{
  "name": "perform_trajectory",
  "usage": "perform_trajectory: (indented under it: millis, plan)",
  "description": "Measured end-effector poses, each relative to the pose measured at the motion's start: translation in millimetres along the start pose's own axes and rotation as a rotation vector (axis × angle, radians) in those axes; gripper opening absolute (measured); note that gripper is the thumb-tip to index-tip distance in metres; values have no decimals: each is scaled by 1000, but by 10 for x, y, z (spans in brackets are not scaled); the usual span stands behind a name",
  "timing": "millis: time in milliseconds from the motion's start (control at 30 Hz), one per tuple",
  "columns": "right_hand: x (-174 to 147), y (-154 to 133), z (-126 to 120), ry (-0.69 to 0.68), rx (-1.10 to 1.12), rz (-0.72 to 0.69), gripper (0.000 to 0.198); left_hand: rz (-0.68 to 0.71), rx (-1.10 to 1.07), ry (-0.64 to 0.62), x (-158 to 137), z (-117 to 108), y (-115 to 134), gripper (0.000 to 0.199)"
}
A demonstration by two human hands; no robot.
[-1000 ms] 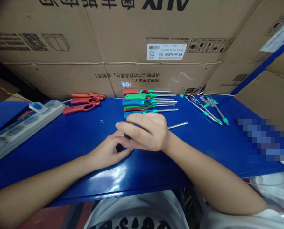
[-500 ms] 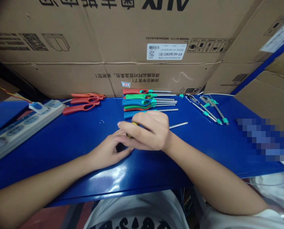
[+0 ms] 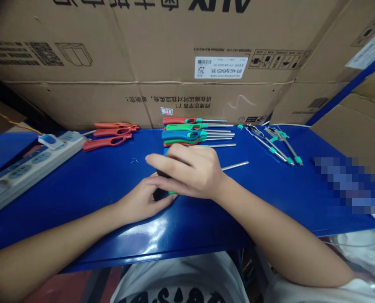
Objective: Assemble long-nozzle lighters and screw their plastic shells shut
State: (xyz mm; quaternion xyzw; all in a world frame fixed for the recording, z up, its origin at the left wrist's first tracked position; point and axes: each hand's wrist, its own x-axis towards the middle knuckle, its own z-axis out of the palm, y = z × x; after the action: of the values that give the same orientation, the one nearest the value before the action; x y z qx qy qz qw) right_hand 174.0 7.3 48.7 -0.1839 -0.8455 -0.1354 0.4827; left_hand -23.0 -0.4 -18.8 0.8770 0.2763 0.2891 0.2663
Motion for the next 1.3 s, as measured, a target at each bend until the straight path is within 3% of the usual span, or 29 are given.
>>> perform_trajectory:
  millis: [200,267,367,433,567,633,733,867,1000,1067,1167,1300]
  plan:
    - [87,-58,28,-173,533,279,30,22,2,5,-7,-8,2,29]
    - [76,-48,46,-123,473,282,24,13,10,9,-9,1,-2,29]
    - [25,-24,66,-24,229,171,26,3,10,16,-8,13,-2,25]
    - [2,-24,70,-16,193,128,26,0,9,18,-3,8,6,21]
    - [27,-44,67,-86,514,374,34,-8,26,6,9,-18,28,13]
    - [42,-27,68,-77,556,420,29,-8,29,-1,10,-23,29,12]
    - [28,24,69,30,351,280,15,7,27,0,3,-14,17,21]
    - [0,23,60,41,203,103,21,18,31,10,-2,-1,6,20]
    - [42,-51,50,-81,459,252,34,3,11,1,5,-12,18,24]
    - [60,-58,51,-83,493,309,30,2,13,-3,5,-13,16,25]
    - [46,-16,52,-1,301,235,17,18,26,8,-2,0,1,25]
    - [18,28,25,4,136,121,25,37,33,28,-2,2,-2,26]
